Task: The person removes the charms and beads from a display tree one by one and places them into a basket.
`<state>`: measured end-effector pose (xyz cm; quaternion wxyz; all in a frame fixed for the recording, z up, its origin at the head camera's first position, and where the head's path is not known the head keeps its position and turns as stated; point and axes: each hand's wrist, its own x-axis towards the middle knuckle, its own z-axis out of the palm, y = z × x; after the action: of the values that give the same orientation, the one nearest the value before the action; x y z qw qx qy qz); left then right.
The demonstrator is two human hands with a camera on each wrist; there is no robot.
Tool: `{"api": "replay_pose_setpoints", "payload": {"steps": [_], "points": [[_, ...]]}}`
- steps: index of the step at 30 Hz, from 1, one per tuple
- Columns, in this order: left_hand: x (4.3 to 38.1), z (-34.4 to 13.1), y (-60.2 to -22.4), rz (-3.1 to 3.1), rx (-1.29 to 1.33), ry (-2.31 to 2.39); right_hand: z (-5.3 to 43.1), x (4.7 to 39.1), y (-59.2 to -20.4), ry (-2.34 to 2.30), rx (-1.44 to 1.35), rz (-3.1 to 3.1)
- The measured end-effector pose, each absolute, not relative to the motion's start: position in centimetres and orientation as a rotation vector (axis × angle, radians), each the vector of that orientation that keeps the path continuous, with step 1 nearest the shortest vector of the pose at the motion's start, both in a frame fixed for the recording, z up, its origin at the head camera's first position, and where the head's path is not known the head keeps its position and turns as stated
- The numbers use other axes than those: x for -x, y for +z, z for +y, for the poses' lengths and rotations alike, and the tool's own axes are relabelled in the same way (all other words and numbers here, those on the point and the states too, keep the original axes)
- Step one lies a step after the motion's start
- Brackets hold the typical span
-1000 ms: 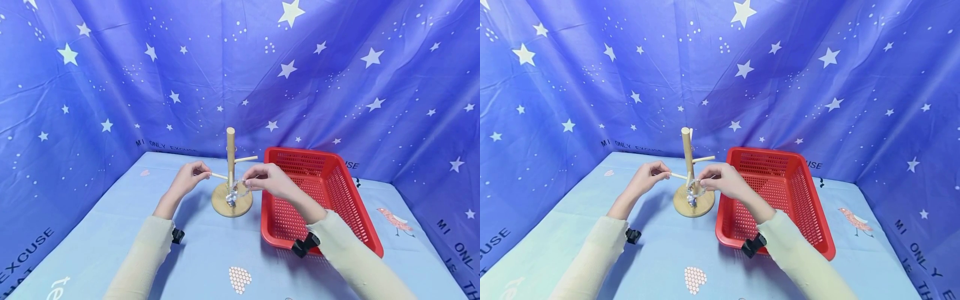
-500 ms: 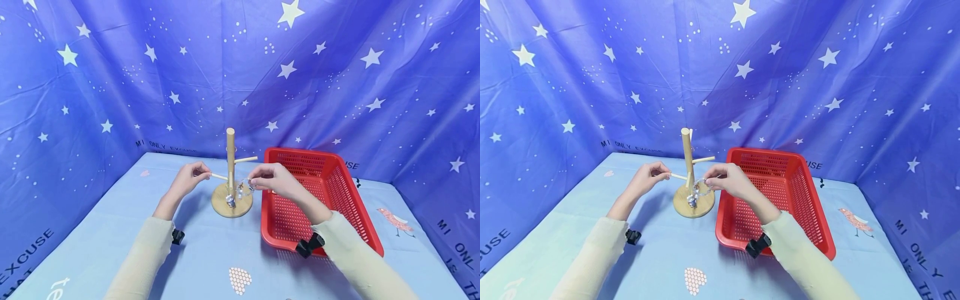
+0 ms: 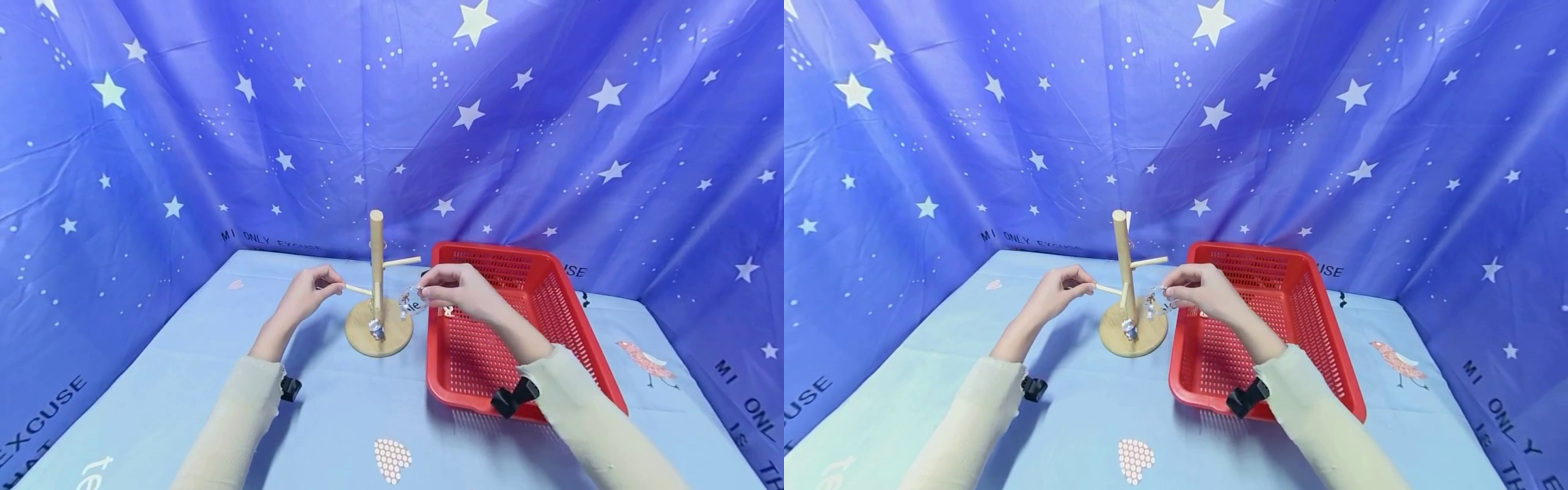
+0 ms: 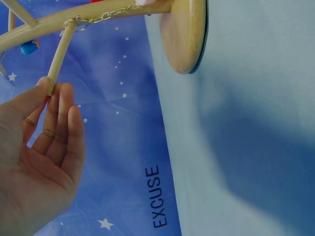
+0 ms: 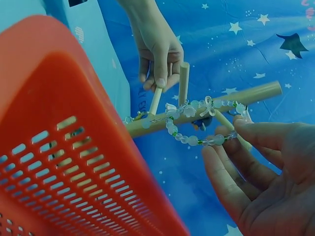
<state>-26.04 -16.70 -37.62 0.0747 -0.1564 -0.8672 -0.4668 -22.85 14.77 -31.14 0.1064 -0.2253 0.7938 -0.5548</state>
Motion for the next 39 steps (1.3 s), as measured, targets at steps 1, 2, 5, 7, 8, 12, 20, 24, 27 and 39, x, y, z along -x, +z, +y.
{"api": "replay_pose_setpoints", "payload": {"steps": [1,2,5,7,8,12,20,24,27,39], "points": [[26.1,-16.7,-37.6,-2.604,0.467,-1.402,14.9,22.9,-31.2,-1.642,0.660,2.332],[26.1,-16.7,-37.7,-2.605,0.466,-1.401,15.0,23.0,-31.2,-1.650,0.653,2.326],[26.1,-16.7,-37.6,-2.606,0.465,-1.399,15.4,23.1,-31.1,-1.649,0.632,2.338],[26.1,-16.8,-37.7,-2.609,0.461,-1.394,15.6,23.2,-31.1,-1.643,0.612,2.356],[26.1,-16.8,-37.7,-2.610,0.461,-1.390,15.7,23.2,-31.1,-1.635,0.605,2.368],[26.1,-16.8,-37.7,-2.615,0.449,-1.397,16.1,23.4,-31.2,-1.635,0.575,2.387],[26.3,-16.8,-37.8,-2.617,0.457,-1.382,16.9,23.8,-31.4,-1.638,0.523,2.412],[26.3,-16.8,-37.8,-2.614,0.456,-1.389,17.3,24.0,-31.5,-1.639,0.512,2.430],[26.3,-16.8,-37.8,-2.614,0.452,-1.393,17.6,24.2,-31.6,-1.650,0.514,2.440],[26.2,-16.8,-37.7,-2.616,0.456,-1.386,19.2,25.2,-32.5,-1.646,0.462,2.478]]}}
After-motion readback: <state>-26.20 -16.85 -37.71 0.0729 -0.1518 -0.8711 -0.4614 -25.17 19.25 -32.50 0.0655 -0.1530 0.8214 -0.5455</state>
